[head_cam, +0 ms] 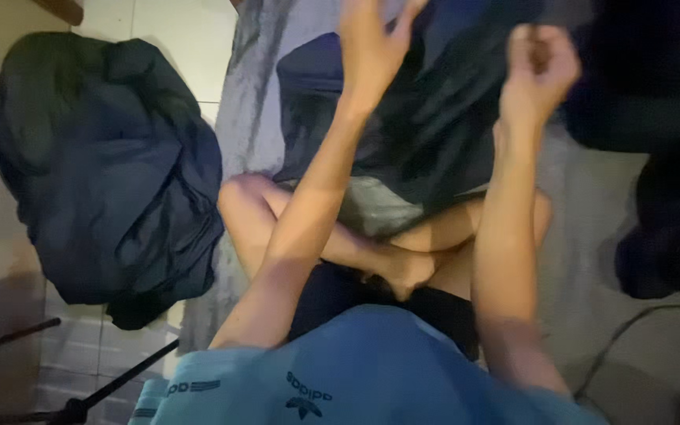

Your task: The person folds a sleeping bag by spreading it out on the floor, smoothing the fabric by hand, folding it into a rectangle, and then rolling it into a compact cylinder.

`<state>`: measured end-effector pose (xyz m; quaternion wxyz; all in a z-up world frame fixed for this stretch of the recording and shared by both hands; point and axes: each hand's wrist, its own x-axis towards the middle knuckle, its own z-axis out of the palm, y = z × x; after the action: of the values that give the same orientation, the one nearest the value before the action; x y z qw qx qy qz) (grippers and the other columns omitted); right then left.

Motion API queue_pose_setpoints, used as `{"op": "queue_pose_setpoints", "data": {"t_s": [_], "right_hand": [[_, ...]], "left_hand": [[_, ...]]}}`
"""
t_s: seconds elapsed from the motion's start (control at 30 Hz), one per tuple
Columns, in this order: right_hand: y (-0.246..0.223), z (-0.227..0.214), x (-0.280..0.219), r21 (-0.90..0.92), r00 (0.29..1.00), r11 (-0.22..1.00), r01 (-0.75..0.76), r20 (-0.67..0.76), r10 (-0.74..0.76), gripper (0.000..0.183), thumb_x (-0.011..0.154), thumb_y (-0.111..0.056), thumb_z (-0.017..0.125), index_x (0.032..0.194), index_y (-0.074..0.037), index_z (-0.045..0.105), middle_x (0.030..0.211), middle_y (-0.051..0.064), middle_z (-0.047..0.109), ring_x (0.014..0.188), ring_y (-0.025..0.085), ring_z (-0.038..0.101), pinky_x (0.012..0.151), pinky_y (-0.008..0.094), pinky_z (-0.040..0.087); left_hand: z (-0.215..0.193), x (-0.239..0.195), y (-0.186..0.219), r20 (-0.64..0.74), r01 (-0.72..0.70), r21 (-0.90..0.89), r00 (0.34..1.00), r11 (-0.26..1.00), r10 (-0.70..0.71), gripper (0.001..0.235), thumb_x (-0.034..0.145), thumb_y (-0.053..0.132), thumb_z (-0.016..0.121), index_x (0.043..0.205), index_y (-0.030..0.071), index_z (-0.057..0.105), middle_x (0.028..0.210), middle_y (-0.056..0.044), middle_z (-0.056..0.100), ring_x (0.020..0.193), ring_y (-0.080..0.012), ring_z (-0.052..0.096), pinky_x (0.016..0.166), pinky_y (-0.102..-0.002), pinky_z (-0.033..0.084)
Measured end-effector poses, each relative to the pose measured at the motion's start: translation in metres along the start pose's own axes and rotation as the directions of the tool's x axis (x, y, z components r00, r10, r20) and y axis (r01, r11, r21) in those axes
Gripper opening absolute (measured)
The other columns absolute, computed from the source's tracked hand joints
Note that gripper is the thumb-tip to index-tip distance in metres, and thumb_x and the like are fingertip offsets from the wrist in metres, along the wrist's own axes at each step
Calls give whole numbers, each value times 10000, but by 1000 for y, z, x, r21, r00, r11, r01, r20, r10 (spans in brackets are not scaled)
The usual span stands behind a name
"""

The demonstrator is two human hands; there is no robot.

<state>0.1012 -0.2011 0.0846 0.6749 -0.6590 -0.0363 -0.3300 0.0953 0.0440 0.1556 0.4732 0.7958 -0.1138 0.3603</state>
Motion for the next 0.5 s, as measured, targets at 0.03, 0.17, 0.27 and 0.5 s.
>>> {"op": "queue_pose_setpoints", "data": {"t_s": [0.03,0.17,0.27,0.5], "right_hand": [[37,-1,7,29,974,974,-226,16,225,182,1030,-60,913,1135,-100,769,909,-26,638,842,83,583,802,247,506],[36,8,-30,16,916,917,-399,41,399,182,1029,-138,900,1019,-128,719,811,-80,518,742,25,459,683,221,360],[12,21,-60,82,906,904,-420,85,414,163,1079,-113,825,1087,-70,668,803,-66,489,778,28,448,725,241,404],[-44,42,-155,-8,966,982,-188,-183,184,327,1018,-103,818,1272,-92,612,1044,79,637,889,146,615,845,263,531]], "left_hand": [[-2,-8,2,-130,85,40,988,996,-79,359,1042,387,767,1287,136,689,1236,-111,761,1182,-324,749,1013,-400,574],[-26,-84,32,-8,280,-4,960,960,-280,316,1040,444,695,865,223,552,631,84,472,549,-66,418,569,-309,370],[-19,-125,-5,188,319,-59,934,946,-303,384,1072,443,697,1236,107,784,1240,-69,797,1015,-241,761,908,-375,596],[1,-119,-41,401,235,12,889,972,-220,293,1109,388,593,1095,95,604,909,-36,596,838,-203,540,742,-388,431]]}}
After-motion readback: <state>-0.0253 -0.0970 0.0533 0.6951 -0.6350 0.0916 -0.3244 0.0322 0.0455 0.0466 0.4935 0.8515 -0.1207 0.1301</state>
